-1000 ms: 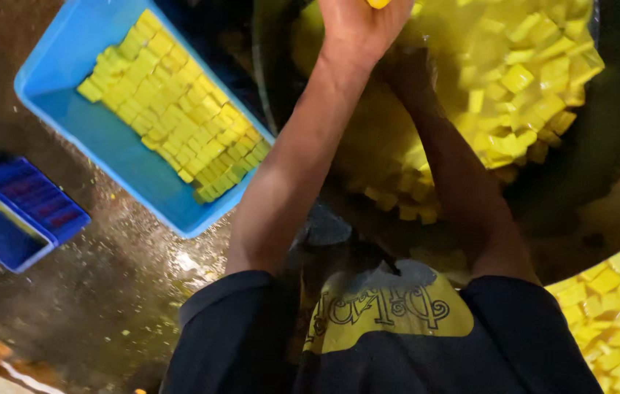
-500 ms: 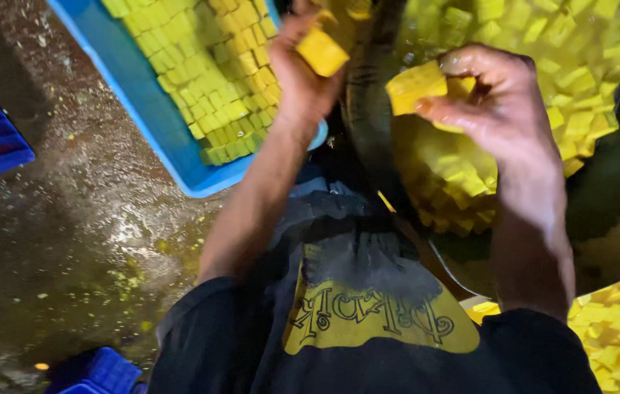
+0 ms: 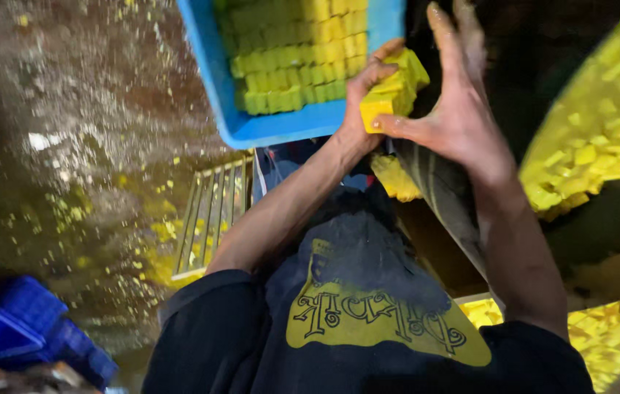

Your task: The person washes yellow mahjong tiles in a large water-filled basin, rubbing and rinsing them by hand, then places the cleaned tiles one at a time into a blue tray beside the basin. The tray gradually fills with washed tiles as the person continues retrieving tiles from the water.

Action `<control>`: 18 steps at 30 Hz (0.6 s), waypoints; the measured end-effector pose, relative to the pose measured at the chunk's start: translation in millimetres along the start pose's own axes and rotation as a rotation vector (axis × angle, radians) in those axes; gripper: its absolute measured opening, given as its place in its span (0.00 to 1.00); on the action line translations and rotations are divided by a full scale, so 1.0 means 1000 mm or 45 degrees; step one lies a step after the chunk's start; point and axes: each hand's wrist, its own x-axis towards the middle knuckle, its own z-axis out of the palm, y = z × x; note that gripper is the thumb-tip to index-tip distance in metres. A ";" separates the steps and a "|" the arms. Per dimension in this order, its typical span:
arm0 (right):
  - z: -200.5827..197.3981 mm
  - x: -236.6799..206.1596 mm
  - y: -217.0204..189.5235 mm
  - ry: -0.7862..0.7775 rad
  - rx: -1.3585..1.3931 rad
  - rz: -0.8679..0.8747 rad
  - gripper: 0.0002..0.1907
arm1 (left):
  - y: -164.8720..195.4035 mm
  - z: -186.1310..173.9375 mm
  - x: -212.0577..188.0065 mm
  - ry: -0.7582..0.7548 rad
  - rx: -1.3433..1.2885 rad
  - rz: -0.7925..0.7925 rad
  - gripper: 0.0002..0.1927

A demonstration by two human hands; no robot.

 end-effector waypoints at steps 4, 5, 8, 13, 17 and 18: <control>0.074 0.024 0.045 -0.648 0.805 0.280 0.53 | 0.012 -0.057 0.003 -0.051 -0.249 -0.053 0.34; 0.091 0.024 0.057 -0.748 0.952 0.499 0.50 | 0.018 -0.072 0.006 -0.113 -0.212 -0.062 0.41; 0.150 0.024 0.089 -0.852 0.949 0.986 0.47 | 0.044 -0.113 0.023 0.038 -0.060 0.106 0.47; 0.270 0.013 0.107 -0.775 -0.220 0.884 0.51 | 0.107 -0.167 0.024 0.608 0.579 0.363 0.49; 0.290 0.013 0.123 -0.747 -0.110 1.005 0.48 | 0.130 -0.174 0.019 0.662 0.770 0.256 0.47; 0.279 0.013 0.129 -0.770 0.229 1.158 0.44 | 0.129 -0.169 0.022 0.664 0.822 0.241 0.46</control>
